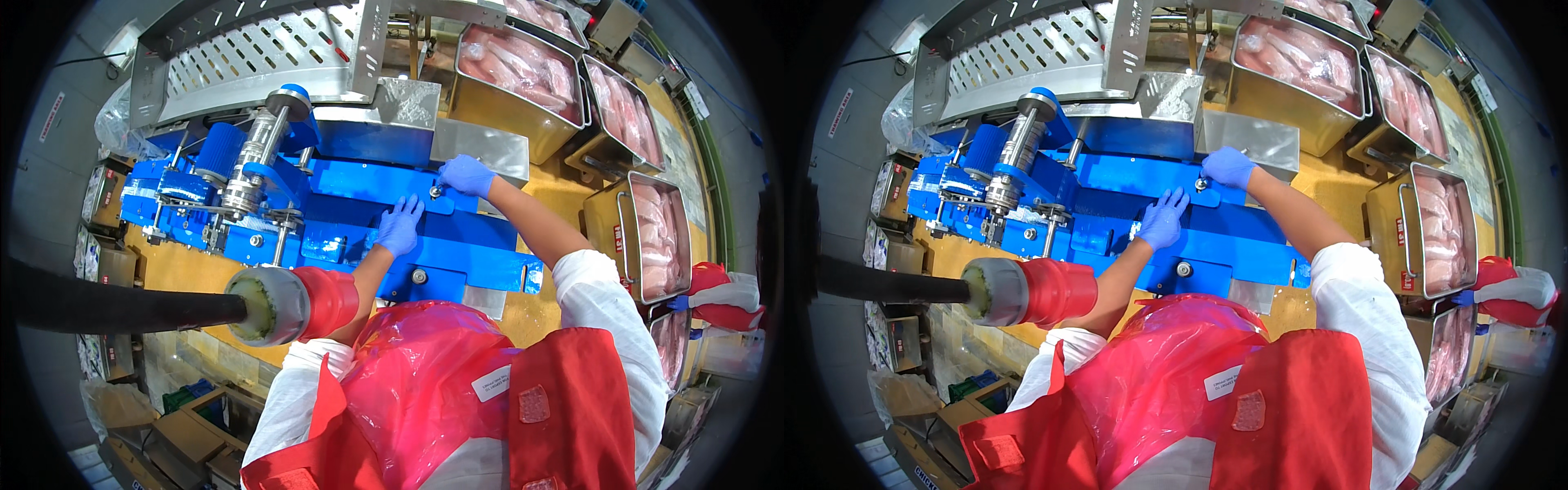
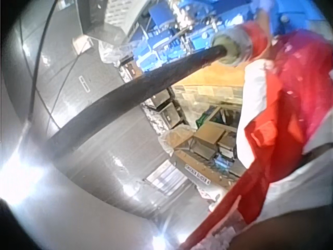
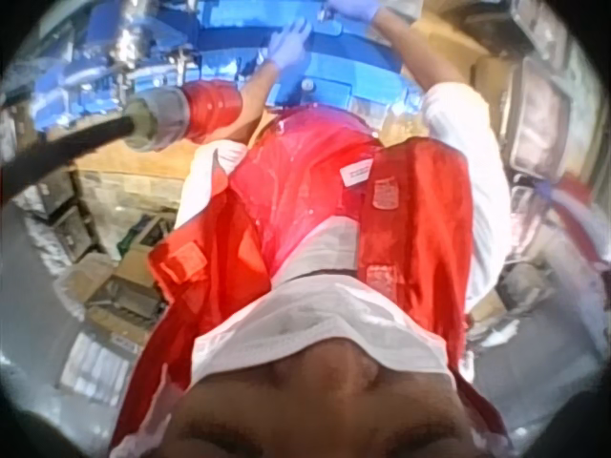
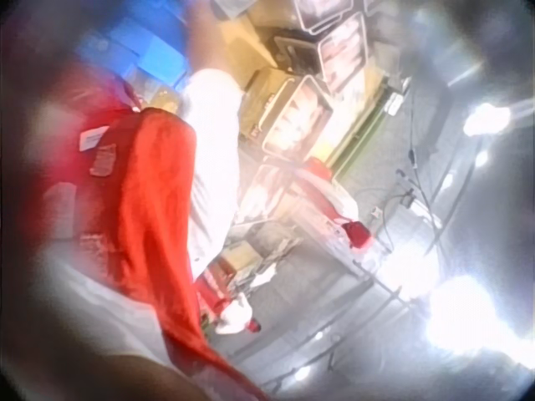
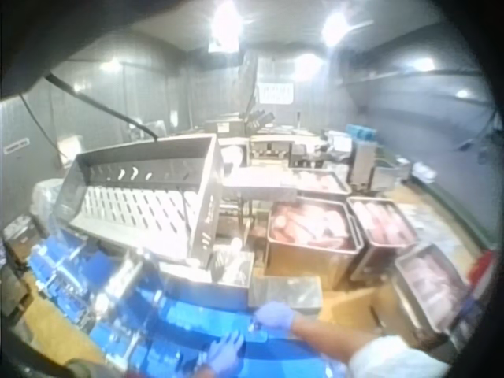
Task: The person uses a wrench to tighten bolts on a blue industrial machine, repeatedly moving around the equipment to access different fasteners. They also handle a plastic bag and a red cylindrical object near the machine.
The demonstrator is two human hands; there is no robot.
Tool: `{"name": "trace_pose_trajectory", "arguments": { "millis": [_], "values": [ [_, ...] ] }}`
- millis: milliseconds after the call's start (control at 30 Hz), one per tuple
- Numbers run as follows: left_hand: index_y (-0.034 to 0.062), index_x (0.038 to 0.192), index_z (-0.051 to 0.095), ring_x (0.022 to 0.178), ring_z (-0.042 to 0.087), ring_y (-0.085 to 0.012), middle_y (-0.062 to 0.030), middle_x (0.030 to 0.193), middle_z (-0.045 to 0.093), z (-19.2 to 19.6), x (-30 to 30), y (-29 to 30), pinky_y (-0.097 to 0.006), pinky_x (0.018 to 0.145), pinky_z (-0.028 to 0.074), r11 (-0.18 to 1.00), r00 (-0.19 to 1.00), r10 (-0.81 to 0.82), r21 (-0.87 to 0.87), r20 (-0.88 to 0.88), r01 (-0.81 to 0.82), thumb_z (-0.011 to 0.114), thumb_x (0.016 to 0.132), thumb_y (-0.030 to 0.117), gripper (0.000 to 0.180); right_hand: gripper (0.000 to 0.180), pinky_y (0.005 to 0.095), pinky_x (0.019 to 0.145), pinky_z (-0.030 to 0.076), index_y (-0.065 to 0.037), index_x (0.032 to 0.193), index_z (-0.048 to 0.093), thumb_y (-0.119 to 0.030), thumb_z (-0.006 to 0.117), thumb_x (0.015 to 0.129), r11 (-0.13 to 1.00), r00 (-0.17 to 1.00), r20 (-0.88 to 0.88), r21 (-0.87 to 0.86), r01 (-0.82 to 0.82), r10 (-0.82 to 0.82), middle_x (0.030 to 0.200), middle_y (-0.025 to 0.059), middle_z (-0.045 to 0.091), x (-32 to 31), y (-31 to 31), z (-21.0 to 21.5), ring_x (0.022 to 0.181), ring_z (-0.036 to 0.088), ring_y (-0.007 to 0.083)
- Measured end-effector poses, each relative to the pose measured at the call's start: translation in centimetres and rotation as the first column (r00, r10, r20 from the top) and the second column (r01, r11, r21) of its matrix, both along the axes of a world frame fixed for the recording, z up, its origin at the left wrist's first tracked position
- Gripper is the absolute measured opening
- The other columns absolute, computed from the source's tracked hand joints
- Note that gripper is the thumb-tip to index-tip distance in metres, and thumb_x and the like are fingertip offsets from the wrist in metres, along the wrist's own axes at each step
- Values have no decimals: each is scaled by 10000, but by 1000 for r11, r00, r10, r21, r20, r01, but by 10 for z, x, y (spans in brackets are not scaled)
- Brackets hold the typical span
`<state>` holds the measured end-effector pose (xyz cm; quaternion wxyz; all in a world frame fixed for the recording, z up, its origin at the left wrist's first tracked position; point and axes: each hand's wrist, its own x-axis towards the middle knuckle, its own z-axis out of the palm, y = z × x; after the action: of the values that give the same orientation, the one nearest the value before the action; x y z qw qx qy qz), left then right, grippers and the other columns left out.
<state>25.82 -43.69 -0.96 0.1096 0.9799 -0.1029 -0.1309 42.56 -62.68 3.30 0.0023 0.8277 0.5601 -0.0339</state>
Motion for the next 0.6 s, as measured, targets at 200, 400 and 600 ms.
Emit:
{"name": "trace_pose_trajectory", "arguments": {
  "millis": [200, 400, 600],
  "values": [
    [124, 1520, 297, 1472, 238, -341, -96, 1616, 217, -1, 2, -1, -586, 1082, 342, 1000, 1000, 0, 8, -3, 0, 575, 809, 103, 764, 110, 464, 668, 538, -96, 782, 727, -155, 639, 753, 992, 992, -30, -40, 118, -119, 811, 175, 692, -6, 8, 7, 776, 685, 366],
    [108, 1514, 306, 1467, 244, -345, -102, 1609, 233, -16, 4, -2, -591, 1075, 348, 1000, 998, -23, -20, 61, 25, 573, 804, 97, 758, 176, 502, 697, 535, -11, 737, 709, -161, 630, 784, 819, 795, -240, -5, 573, -557, 783, 244, 672, -27, -3, -31, 760, 669, 417],
    [98, 1509, 314, 1463, 249, -353, -110, 1605, 240, -9, -1, 2, -594, 1068, 354, 1000, 999, -3, -31, 40, 4, 575, 804, 99, 751, 214, 495, 712, 529, -24, 768, 704, -182, 588, 852, 732, 781, -279, 277, 622, -558, 813, 246, 672, -54, 1, -9, 801, 660, 424]
  ]
}}
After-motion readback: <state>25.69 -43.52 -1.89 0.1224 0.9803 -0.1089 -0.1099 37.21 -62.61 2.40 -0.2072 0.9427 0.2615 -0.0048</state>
